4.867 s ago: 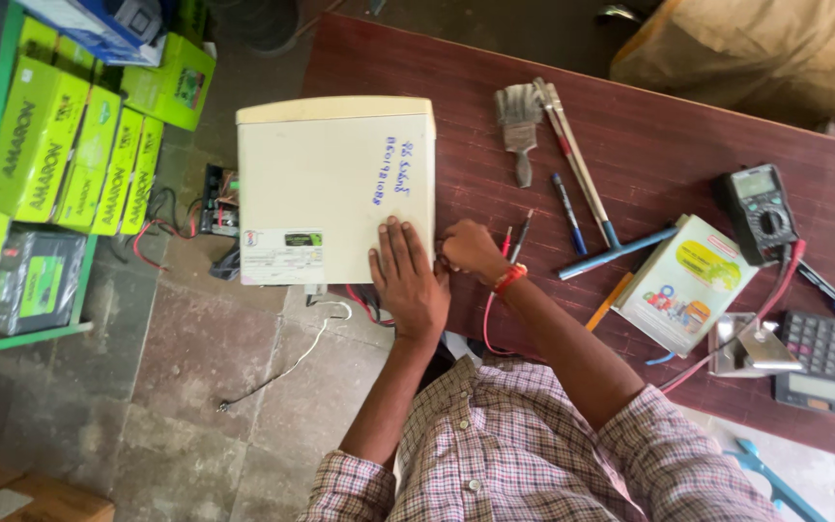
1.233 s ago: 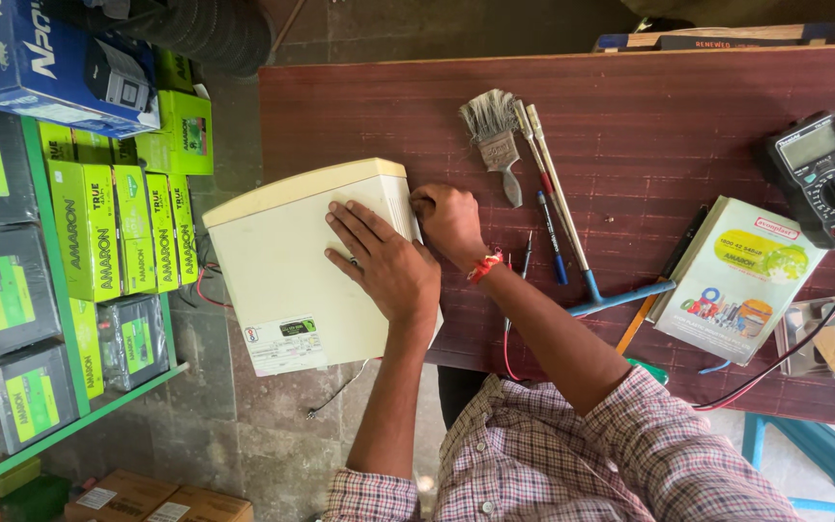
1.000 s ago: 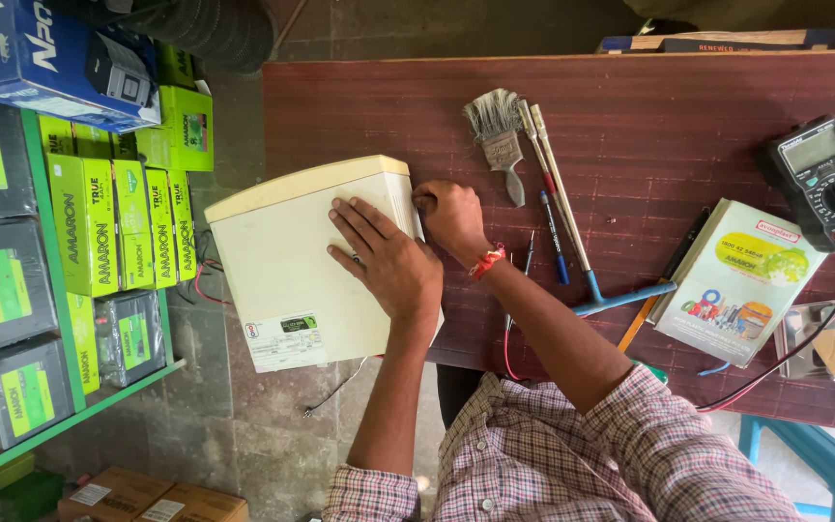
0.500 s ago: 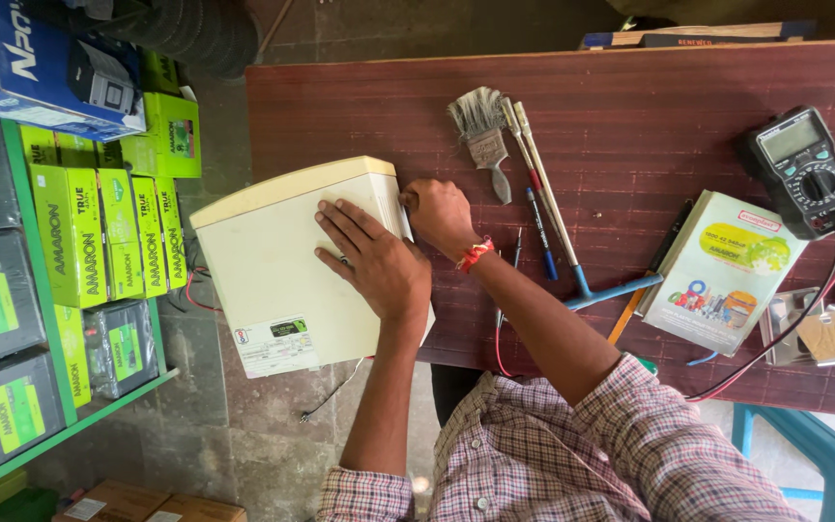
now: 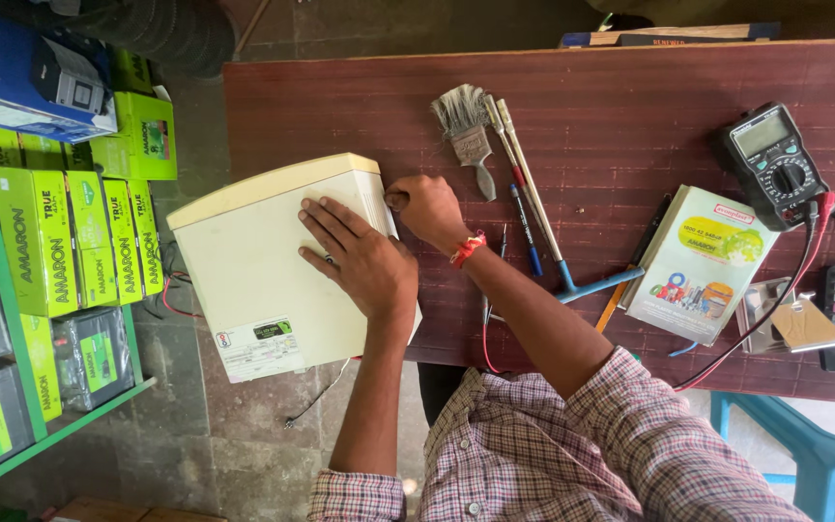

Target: The person works on an open electronic device on a table, using a multimeter to test internal components. They then close the device's cover, secure it with a screwdriver, and later reopen it to continue working on the internal wiring.

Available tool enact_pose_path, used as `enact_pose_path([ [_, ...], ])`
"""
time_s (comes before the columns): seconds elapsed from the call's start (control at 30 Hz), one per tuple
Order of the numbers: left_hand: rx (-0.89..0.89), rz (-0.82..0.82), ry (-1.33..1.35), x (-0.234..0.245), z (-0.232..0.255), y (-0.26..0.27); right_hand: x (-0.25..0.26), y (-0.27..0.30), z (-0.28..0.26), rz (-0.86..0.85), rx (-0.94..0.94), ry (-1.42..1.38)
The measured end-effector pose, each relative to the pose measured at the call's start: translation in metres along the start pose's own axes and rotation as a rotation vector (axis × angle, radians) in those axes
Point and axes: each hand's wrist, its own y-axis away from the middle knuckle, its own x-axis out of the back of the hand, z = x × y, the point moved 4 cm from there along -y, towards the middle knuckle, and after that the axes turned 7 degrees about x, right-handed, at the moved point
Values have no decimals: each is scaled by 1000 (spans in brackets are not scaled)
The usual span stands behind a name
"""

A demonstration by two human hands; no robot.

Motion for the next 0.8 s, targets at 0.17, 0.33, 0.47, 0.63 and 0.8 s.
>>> enact_pose_path([
  [0.17,7,18,-5,2,0,0,5,-4,-4,21,34,-184],
  [0.33,10,28,-11,2,0,0,2,-6,-1,-51,-24,-267],
  [0.47,3,34,-15,4,0,1,3,-8,-2,-96,25,-176],
  [0.63,-4,48,-18,5,-1,2,3,-9,-5,-132,18,-175],
  [0.8,1,40,13,2,-2,0,2,-7,-3,-168,-35,-239],
])
